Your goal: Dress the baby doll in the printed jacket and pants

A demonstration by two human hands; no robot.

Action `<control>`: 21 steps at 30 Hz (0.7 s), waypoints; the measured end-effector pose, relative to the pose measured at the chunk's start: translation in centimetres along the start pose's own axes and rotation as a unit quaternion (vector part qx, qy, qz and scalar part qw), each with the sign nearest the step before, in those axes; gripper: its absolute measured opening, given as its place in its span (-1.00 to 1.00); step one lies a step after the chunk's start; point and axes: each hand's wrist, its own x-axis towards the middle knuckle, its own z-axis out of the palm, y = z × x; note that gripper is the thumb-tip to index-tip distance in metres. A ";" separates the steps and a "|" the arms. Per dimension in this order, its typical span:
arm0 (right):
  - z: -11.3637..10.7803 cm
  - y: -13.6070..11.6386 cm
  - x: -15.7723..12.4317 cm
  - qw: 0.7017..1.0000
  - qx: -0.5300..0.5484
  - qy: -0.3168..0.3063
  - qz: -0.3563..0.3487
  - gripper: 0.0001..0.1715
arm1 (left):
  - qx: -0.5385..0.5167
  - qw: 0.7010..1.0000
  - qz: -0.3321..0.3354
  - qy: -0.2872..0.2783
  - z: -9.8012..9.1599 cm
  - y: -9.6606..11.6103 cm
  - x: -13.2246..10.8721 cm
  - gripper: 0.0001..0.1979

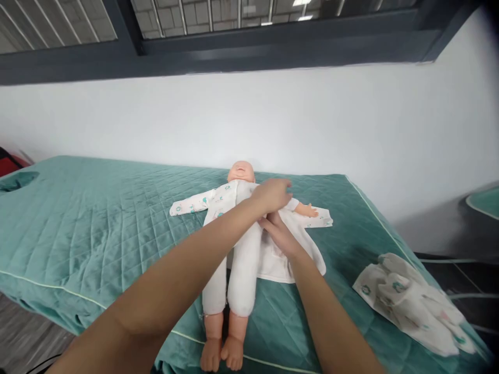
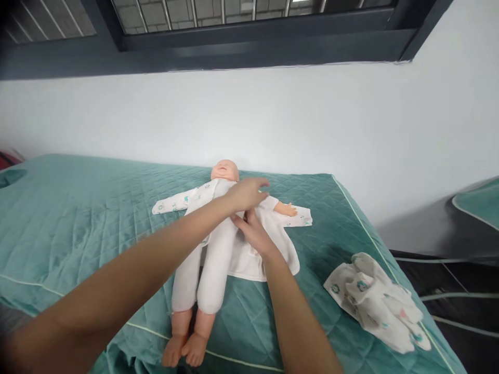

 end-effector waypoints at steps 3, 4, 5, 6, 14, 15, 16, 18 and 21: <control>-0.4 -0.2 -0.5 1.000 -0.005 -0.017 0.021 -0.34 | 0.118 0.989 0.048 -0.076 2.0 1.6 1.4 -0.59; -0.4 -0.3 -0.7 0.999 -0.004 -0.024 0.025 -0.40 | 0.156 0.982 0.058 -0.088 2.5 1.8 1.7 -0.58; -0.5 -0.4 -0.9 0.999 -0.004 -0.032 0.029 -0.44 | 0.184 0.976 0.063 -0.099 2.9 1.9 2.0 -0.60; -0.5 -0.6 -1.0 0.999 -0.007 -0.038 0.034 -0.49 | 0.199 0.972 0.065 -0.110 3.2 1.8 2.3 -0.62; -1.4 -1.5 -1.3 0.994 -0.030 -0.102 0.009 -0.49 | 0.185 0.976 0.073 -0.093 3.2 -0.8 3.5 -0.61; -1.9 -1.5 -1.3 0.993 -0.023 -0.112 0.001 -0.47 | 0.179 0.978 0.073 -0.079 3.0 -1.2 3.6 -0.60; -2.4 -1.4 -1.2 0.994 -0.017 -0.112 -0.006 -0.47 | 0.173 0.980 0.074 -0.065 2.8 -1.6 3.7 -0.60; -3.4 -1.1 -0.9 0.997 -0.031 -0.068 -0.009 -0.53 | 0.165 0.982 0.073 -0.045 2.4 -2.2 3.8 -0.59; -4.9 -0.3 -0.4 0.979 -0.166 0.111 0.030 -0.64 | 0.171 0.982 0.078 -0.031 1.9 -2.8 3.7 -0.60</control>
